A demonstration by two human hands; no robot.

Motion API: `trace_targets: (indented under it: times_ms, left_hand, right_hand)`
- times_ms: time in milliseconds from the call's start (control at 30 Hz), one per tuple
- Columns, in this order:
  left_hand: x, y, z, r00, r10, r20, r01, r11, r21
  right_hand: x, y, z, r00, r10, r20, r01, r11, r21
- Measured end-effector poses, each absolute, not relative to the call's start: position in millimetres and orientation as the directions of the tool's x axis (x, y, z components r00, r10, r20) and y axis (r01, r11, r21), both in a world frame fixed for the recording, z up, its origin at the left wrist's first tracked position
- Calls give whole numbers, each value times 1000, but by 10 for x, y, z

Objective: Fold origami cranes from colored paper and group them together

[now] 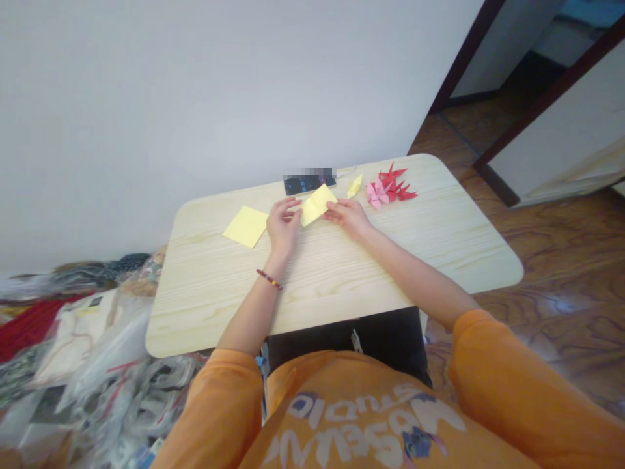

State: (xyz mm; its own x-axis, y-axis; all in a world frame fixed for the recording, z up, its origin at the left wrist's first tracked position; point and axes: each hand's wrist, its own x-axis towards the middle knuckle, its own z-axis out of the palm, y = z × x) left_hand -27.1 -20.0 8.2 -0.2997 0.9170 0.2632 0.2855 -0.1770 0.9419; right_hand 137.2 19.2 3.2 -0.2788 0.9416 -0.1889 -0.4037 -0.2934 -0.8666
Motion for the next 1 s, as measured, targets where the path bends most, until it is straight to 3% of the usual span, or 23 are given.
trace_targets:
  times_ms: [100,233,433,633,833,1000]
  left_hand:
    - [-252,-229,134,-183,918,353,428,-249,869]
    - [-215,-238,161,-82,937,338,454,-267,850]
    - [-163,-255,167,-114,972,206,330,-159,931]
    - [-165,-254,238,-14,1000,20,188,-17,982]
    - [-252,-194,159,-21,999,-39,48,40,998]
    - [-250,-229,188,17,1000,0,74,-2,997]
  right_hand:
    - [1369,179,26,-289,936,-199,-371,-302,-878]
    - [1378,182,20,-253,951,-175,-339,-256,-905]
    - [1392,202,35,-204,962,-183,-260,-234,-937]
    - [1437,218,54,-241,959,-147,-154,-187,-970]
    - [1517,241,67,-406,908,-103,-77,-147,-986]
    - [1515,242,66,-470,875,-115,-44,-153,-987]
